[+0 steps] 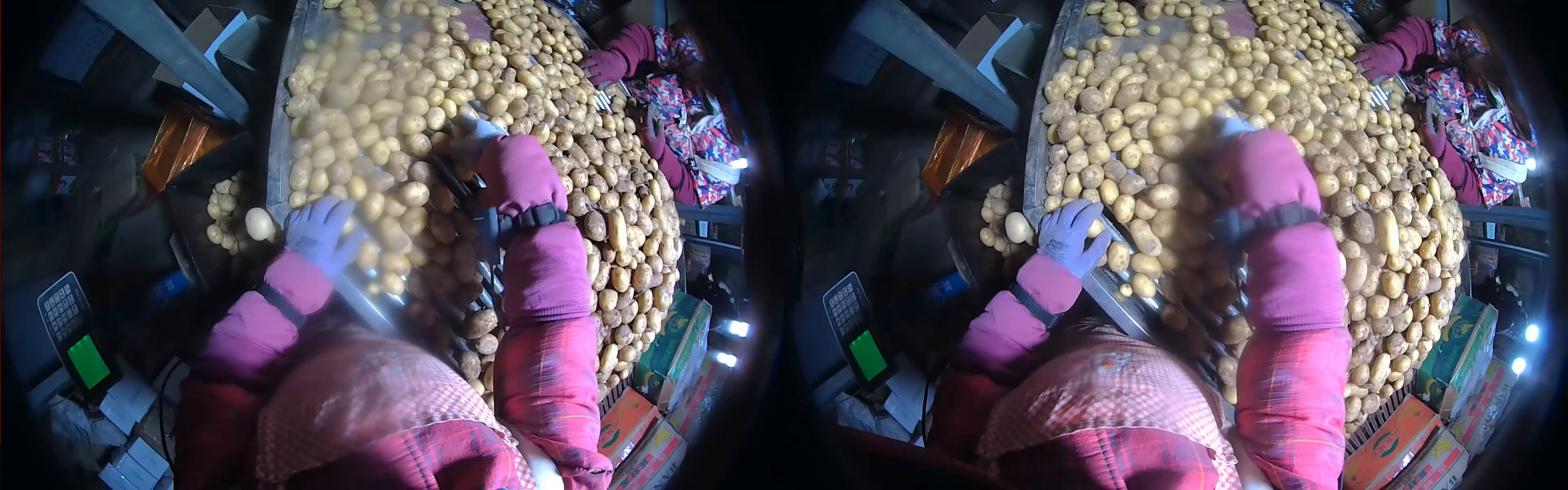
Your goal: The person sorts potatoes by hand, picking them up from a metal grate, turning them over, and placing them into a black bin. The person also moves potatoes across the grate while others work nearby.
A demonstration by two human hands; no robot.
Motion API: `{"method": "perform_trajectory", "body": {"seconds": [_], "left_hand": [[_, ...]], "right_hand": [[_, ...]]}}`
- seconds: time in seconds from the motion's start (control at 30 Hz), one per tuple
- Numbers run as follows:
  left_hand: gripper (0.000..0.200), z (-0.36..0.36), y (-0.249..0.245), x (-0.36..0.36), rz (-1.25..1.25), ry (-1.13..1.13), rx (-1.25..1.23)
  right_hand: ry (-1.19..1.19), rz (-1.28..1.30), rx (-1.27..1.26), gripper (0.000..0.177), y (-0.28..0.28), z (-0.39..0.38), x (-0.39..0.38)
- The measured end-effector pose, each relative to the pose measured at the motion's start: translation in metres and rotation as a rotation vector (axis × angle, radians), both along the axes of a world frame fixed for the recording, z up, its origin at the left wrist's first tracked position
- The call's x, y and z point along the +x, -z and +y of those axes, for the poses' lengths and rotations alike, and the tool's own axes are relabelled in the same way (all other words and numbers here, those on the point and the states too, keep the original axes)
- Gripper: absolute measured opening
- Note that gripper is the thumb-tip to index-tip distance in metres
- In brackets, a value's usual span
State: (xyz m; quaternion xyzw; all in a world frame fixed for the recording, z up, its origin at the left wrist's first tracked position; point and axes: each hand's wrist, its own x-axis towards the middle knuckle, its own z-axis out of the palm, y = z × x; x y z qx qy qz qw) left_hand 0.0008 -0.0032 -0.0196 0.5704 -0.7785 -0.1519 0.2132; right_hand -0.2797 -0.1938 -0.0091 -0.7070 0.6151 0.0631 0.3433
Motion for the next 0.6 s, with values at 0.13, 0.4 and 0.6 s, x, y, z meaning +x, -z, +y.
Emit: {"method": "perform_trajectory", "body": {"seconds": [0.13, 0.4, 0.6], "left_hand": [[0.045, 0.004, -0.002, 0.000, 0.004, -0.015, 0.009], [0.037, 0.000, -0.014, -0.010, 0.732, -0.147, 0.310], [0.039, 0.011, -0.027, -0.016, 2.108, -0.327, 1.295]], "right_hand": [[0.307, -0.699, 0.422, 0.046, 0.014, 0.019, -0.035], [0.674, -1.869, 0.199, 0.049, -0.014, 0.142, 0.019], [0.776, -1.533, 0.214, 0.047, -0.042, 0.163, 0.058]]}}
